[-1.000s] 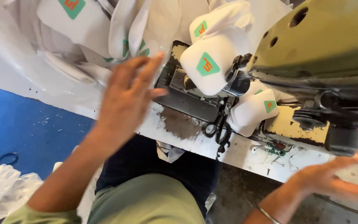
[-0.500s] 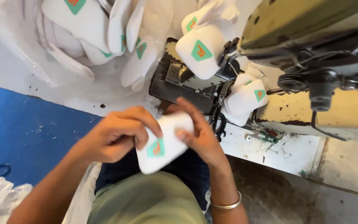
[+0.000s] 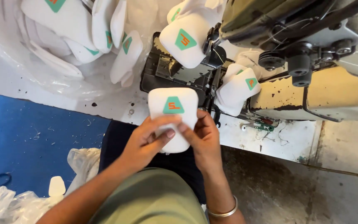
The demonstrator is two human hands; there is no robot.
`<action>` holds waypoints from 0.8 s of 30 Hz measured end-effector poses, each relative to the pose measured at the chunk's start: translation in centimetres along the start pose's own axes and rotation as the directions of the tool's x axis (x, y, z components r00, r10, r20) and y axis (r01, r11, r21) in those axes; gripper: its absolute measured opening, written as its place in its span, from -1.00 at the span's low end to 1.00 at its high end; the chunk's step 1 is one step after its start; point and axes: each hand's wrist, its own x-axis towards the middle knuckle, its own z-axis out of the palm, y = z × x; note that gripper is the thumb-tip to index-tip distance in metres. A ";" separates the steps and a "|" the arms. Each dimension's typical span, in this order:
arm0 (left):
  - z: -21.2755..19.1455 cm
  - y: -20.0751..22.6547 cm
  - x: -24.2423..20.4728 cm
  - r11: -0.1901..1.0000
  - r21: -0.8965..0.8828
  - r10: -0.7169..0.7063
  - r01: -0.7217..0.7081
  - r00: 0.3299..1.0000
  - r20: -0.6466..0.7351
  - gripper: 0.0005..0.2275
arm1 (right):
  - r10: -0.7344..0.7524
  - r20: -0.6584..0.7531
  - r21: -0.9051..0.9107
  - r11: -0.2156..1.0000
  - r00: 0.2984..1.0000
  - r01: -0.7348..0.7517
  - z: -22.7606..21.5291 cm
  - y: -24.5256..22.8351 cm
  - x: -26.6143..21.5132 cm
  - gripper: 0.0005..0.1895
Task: The person operates a sewing machine to stitch white fabric masks with green and orange logos. They feed the masks under the needle, guide them through the machine, and use scissors to trim the threads after each stitch. The person also handles a large plastic bag containing the masks.
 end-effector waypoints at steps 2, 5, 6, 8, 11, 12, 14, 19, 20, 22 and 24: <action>-0.2 1.5 1.4 0.932 -0.261 -0.234 0.251 0.968 0.094 -0.67 | 0.036 -0.046 -0.021 0.999 0.998 -0.037 -1.3 0.4 -0.3 -0.70; -0.2 2.6 2.4 0.970 0.064 -0.242 0.235 0.961 0.136 -0.62 | 0.070 -0.059 0.039 0.997 0.996 -0.067 -3.5 0.6 0.2 -0.74; 0.1 3.0 2.9 0.969 0.065 -0.246 0.239 0.959 0.141 -0.62 | 0.071 -0.064 0.042 0.997 0.995 -0.068 -4.1 0.5 0.5 -0.74; 0.6 3.4 4.2 0.966 -0.006 -0.247 0.257 0.936 0.251 -0.49 | 0.068 -0.035 0.039 0.997 0.997 -0.067 -5.4 0.2 1.4 -0.76; 1.7 2.4 6.3 0.981 -0.006 -0.187 0.196 0.941 0.281 -0.39 | 0.045 -0.049 -0.071 0.996 0.998 -0.048 -6.3 -1.1 3.5 -0.73; 2.5 2.3 7.0 0.979 -0.009 -0.194 0.205 0.939 0.284 -0.39 | 0.051 -0.056 -0.070 0.996 0.997 -0.055 -5.6 -2.6 4.6 -0.73; 3.9 2.0 8.8 0.975 0.122 -0.197 0.187 0.977 0.077 -0.31 | 0.043 -0.117 -0.175 0.983 0.992 -0.063 -4.1 -5.5 7.1 -0.68; 5.4 2.2 13.5 0.969 0.225 -0.074 0.102 0.989 -0.129 -0.28 | -0.104 -0.149 -0.177 0.981 0.983 0.078 -3.4 -5.8 13.2 -0.72; 5.2 2.3 14.5 0.979 0.161 -0.106 0.128 0.984 -0.143 -0.27 | -0.190 -0.150 -0.152 0.974 0.970 0.167 -3.6 -5.2 14.1 -0.69; 4.0 1.9 15.4 0.986 0.147 -0.064 0.075 0.995 -0.081 -0.28 | -0.229 -0.179 -0.212 0.959 0.957 0.190 -4.1 -4.8 14.2 -0.67; 2.8 2.1 16.3 0.991 0.129 -0.021 0.023 1.000 -0.014 -0.29 | -0.272 -0.211 -0.272 0.939 0.939 0.211 -5.9 -4.8 13.7 -0.65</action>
